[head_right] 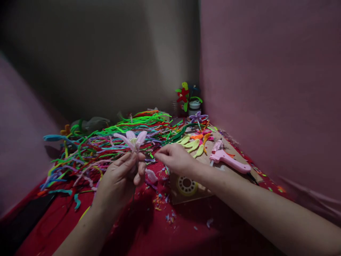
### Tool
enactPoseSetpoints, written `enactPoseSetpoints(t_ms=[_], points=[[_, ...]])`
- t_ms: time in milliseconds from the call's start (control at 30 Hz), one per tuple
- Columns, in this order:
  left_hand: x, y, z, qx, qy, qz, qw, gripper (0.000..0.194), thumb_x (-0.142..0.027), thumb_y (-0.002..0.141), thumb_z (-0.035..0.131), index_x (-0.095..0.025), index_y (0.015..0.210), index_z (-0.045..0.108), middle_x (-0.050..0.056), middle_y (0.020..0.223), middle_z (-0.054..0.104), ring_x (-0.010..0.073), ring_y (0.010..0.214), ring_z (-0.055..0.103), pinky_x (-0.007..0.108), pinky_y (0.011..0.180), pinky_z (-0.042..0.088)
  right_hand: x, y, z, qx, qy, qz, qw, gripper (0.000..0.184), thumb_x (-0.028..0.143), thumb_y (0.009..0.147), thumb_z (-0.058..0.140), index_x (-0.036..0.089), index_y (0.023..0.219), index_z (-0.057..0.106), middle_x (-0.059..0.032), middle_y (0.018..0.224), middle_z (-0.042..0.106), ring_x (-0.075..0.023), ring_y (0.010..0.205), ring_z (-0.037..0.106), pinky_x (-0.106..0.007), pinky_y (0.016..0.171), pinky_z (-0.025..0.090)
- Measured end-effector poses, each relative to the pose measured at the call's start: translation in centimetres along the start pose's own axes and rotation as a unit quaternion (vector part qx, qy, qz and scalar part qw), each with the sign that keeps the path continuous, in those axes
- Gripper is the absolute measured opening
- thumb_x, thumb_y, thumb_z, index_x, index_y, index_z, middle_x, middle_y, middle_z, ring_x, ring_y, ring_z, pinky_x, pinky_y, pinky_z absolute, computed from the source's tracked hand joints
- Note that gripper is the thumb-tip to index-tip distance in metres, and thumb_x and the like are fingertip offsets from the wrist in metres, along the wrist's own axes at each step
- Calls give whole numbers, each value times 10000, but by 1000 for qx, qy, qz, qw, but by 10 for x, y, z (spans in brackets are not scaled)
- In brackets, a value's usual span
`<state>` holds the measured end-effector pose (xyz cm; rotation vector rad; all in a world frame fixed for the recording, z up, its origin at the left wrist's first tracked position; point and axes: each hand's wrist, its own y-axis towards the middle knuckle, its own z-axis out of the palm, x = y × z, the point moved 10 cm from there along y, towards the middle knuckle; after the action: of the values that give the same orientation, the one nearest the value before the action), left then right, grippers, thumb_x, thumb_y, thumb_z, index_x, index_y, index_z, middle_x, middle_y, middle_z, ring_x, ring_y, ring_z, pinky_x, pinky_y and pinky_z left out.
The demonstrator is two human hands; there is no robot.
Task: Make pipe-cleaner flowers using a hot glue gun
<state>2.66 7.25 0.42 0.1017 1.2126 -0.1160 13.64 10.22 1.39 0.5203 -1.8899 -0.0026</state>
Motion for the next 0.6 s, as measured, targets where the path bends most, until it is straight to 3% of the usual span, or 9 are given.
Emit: enactPoseSetpoints(t_ms=[33, 100, 167, 233, 367, 467, 600], points=[[3, -1, 3, 12, 3, -13, 1000, 161, -280, 802, 565, -132, 767, 618, -14, 497, 562, 37, 331, 404, 155, 369, 303, -1, 4, -3, -8, 106, 28, 994, 199, 319, 784, 549, 161, 694, 629, 15, 607, 525, -96, 538, 426, -242, 535, 304], [8, -5, 10, 43, 20, -36, 998, 193, -306, 821, 541, -137, 764, 613, -17, 490, 547, 28, 326, 371, 151, 364, 265, 2, 10, -1, -1, 287, 51, 956, 231, 380, 767, 570, 158, 723, 617, 20, 613, 544, -82, 502, 429, -230, 503, 313], [11, -7, 16, 68, 38, -48, 996, 224, -331, 834, 525, -136, 758, 607, -22, 477, 524, 20, 329, 342, 150, 361, 220, 7, 14, 1, -4, 382, 54, 923, 234, 355, 741, 597, 144, 640, 589, 24, 556, 529, -76, 464, 429, -225, 471, 314], [13, -8, 17, 66, 43, -48, 996, 229, -343, 832, 528, -138, 760, 600, -33, 468, 501, 16, 333, 312, 153, 362, 196, 5, 14, 1, -25, 423, 72, 903, 210, 286, 715, 619, 135, 581, 562, 26, 506, 518, -71, 436, 432, -220, 448, 312], [8, -4, 7, -11, 48, -1, 999, 193, -327, 808, 564, -143, 750, 581, -49, 459, 483, 17, 344, 301, 150, 366, 208, -5, 5, 6, -60, 470, 103, 875, 165, 234, 704, 645, 125, 615, 559, 32, 510, 540, -49, 425, 434, -194, 446, 312], [7, -3, 4, -35, 55, 17, 998, 187, -323, 790, 585, -144, 735, 574, -54, 453, 475, 20, 345, 308, 147, 359, 211, -7, -1, 6, -79, 476, 99, 871, 190, 251, 710, 656, 130, 617, 543, 35, 516, 542, -45, 423, 439, -187, 440, 310], [15, -4, 5, -32, 17, -10, 999, 209, -353, 761, 614, -149, 747, 572, -81, 441, 401, 19, 326, 273, 147, 341, 201, -9, -5, 5, -100, 469, 106, 871, 228, 273, 712, 659, 135, 591, 523, 35, 501, 530, -46, 404, 429, -197, 424, 309]])
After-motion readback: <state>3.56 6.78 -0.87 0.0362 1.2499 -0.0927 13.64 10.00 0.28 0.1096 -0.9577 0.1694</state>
